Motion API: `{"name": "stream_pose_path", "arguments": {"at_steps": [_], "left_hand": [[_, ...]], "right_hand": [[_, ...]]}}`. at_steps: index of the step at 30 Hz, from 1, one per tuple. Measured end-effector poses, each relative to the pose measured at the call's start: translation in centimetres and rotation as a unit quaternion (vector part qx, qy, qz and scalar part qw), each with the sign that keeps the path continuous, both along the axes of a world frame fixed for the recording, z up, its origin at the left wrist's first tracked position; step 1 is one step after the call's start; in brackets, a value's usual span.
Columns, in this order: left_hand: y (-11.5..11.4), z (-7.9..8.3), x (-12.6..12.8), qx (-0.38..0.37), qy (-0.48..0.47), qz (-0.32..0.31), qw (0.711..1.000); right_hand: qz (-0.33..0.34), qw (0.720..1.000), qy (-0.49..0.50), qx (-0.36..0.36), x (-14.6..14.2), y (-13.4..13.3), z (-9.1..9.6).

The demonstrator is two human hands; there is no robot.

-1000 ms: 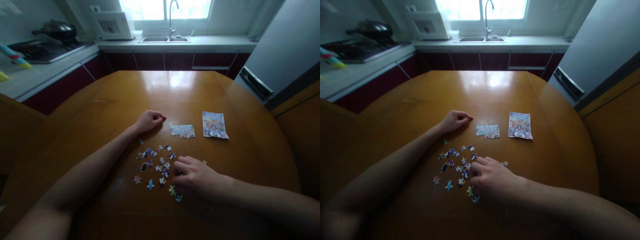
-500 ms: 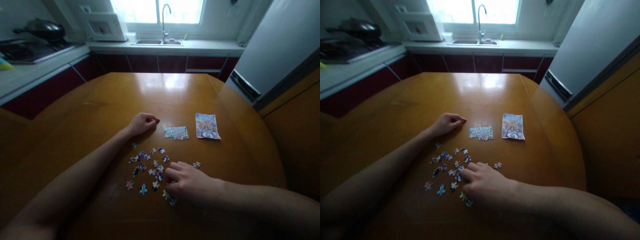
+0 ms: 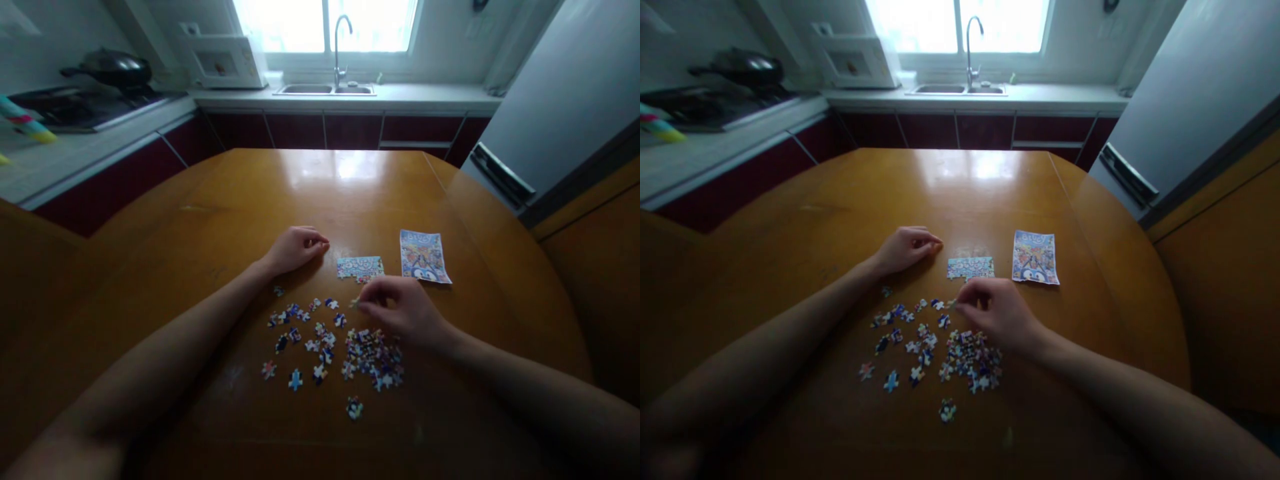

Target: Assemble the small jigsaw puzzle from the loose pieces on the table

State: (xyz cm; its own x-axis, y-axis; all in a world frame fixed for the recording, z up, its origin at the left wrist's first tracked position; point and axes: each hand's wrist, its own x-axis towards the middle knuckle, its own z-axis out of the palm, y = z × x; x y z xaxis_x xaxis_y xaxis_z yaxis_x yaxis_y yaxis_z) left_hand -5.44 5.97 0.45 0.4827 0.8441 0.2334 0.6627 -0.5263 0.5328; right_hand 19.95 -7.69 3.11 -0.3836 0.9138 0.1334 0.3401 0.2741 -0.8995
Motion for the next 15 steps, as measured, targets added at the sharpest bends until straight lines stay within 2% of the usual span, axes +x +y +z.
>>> {"name": "stream_pose_path", "arguments": {"at_steps": [3,6,10,15], "left_hand": [[-2.0,1.8,1.8,0.062,-0.051,-0.065,0.995],[-4.2,3.2,3.5,0.085,-0.077,-0.154,0.981],[-5.9,3.0,4.7,0.1,-0.07,-0.189,0.974],[-6.3,2.3,5.1,0.123,-0.047,-0.206,0.97]], "right_hand": [[-0.081,0.996,0.03,-0.031,0.9,2.2,-0.5],[-0.094,0.995,0.028,-0.033,1.4,3.1,-0.9],[-0.086,0.995,0.021,-0.038,1.4,3.1,-1.0],[-0.07,0.994,0.047,-0.063,1.2,2.9,-0.9]]}}
